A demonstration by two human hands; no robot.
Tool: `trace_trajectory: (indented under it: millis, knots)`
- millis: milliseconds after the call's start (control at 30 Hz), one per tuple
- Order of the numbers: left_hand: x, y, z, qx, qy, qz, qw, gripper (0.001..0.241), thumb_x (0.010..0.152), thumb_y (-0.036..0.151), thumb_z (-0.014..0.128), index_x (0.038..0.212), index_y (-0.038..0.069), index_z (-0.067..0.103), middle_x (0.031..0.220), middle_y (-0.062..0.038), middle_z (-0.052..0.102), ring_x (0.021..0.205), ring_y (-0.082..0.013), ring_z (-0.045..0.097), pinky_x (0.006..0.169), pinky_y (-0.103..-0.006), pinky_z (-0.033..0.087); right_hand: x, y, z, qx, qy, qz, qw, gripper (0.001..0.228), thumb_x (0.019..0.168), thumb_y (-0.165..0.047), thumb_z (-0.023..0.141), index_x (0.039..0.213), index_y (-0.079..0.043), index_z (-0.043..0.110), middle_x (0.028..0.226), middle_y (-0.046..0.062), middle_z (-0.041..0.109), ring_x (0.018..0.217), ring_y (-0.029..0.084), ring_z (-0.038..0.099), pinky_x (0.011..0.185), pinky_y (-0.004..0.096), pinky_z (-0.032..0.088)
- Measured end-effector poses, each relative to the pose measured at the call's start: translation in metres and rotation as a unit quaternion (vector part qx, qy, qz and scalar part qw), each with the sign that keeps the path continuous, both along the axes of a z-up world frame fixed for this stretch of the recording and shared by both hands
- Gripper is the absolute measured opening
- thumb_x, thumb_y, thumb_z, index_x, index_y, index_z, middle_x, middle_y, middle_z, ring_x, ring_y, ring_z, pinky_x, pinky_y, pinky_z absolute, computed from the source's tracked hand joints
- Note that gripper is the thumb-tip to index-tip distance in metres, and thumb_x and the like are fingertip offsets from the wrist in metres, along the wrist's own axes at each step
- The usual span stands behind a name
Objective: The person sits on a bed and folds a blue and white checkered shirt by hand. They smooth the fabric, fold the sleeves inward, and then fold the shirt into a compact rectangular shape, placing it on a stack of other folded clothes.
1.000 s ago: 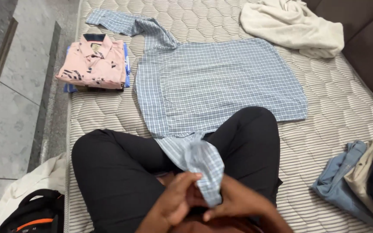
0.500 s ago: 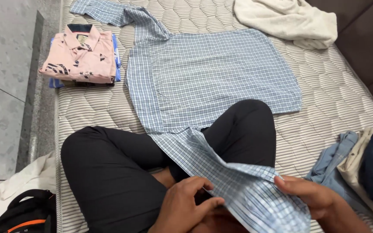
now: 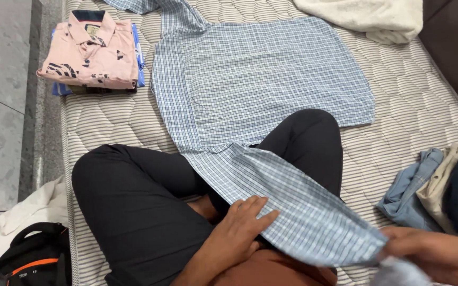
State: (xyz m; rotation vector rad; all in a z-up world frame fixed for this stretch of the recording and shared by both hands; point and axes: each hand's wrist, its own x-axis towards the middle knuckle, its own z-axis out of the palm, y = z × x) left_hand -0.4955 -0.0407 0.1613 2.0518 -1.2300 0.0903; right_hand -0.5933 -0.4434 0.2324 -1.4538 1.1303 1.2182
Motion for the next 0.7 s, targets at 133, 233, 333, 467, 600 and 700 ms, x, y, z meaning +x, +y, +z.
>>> trace_trajectory:
  millis: [133, 233, 333, 467, 600, 700]
  knots:
    - [0.007, 0.007, 0.0, 0.006, 0.054, -0.027, 0.998, 0.031, 0.083, 0.01, 0.078, 0.114, 0.007, 0.074, 0.125, -0.012, 0.068, 0.12, -0.028, 0.063, 0.109, -0.0469, 0.042, -0.052, -0.093, -0.073, 0.246, -0.051, -0.085, 0.964, 0.054, 0.09, -0.018, 0.073, 0.135, 0.001, 0.051, 0.1, 0.017, 0.075, 0.08, 0.022, 0.069, 0.071, 0.038, 0.056]
    - [0.013, 0.016, 0.007, 0.022, 0.136, -0.064, 0.988, 0.013, 0.088, 0.01, 0.076, 0.1, 0.005, 0.076, 0.11, -0.008, 0.073, 0.107, -0.0253, 0.069, 0.1, -0.0439, 0.048, -0.051, -0.082, -0.069, 0.138, -0.024, 0.246, 0.959, 0.045, 0.094, -0.025, 0.074, 0.13, 0.0, 0.06, 0.104, 0.014, 0.076, 0.087, 0.023, 0.068, 0.075, 0.04, 0.054]
    - [0.024, 0.025, 0.021, 0.042, 0.185, -0.098, 0.977, 0.016, 0.084, 0.015, 0.078, 0.095, 0.004, 0.077, 0.102, -0.009, 0.073, 0.097, -0.0262, 0.07, 0.087, -0.0415, 0.053, -0.016, -0.023, -0.021, 0.031, -0.018, 0.591, 0.806, 0.041, 0.098, -0.036, 0.066, 0.128, -0.009, 0.065, 0.113, 0.009, 0.074, 0.102, 0.023, 0.07, 0.085, 0.04, 0.056]
    - [0.046, 0.031, 0.057, 0.099, 0.232, -0.106, 0.962, 0.025, 0.084, 0.025, 0.081, 0.096, 0.004, 0.077, 0.092, -0.007, 0.074, 0.087, -0.0263, 0.071, 0.076, -0.0397, 0.056, 0.044, 0.081, 0.063, -0.226, -0.147, 0.569, 0.777, 0.05, 0.094, -0.048, 0.062, 0.134, -0.02, 0.061, 0.12, 0.002, 0.076, 0.109, 0.019, 0.075, 0.094, 0.034, 0.06]
    - [0.071, 0.043, 0.052, 0.09, 0.216, -0.066, 0.97, 0.03, 0.085, 0.028, 0.08, 0.102, 0.004, 0.076, 0.096, -0.007, 0.075, 0.088, -0.0265, 0.072, 0.076, -0.0392, 0.056, 0.031, 0.083, 0.027, -0.157, -0.295, 0.519, 0.787, 0.044, 0.094, -0.042, 0.065, 0.13, -0.017, 0.066, 0.122, 0.001, 0.077, 0.107, 0.018, 0.076, 0.089, 0.035, 0.06]
    - [0.09, 0.059, 0.048, 0.119, 0.183, -0.027, 0.975, 0.031, 0.085, 0.027, 0.079, 0.107, 0.005, 0.075, 0.099, -0.008, 0.075, 0.09, -0.0266, 0.072, 0.08, -0.0396, 0.056, 0.018, 0.057, -0.017, -0.029, -0.237, 0.581, 0.778, 0.039, 0.099, -0.037, 0.062, 0.131, -0.017, 0.07, 0.121, 0.002, 0.078, 0.106, 0.017, 0.077, 0.089, 0.035, 0.06]
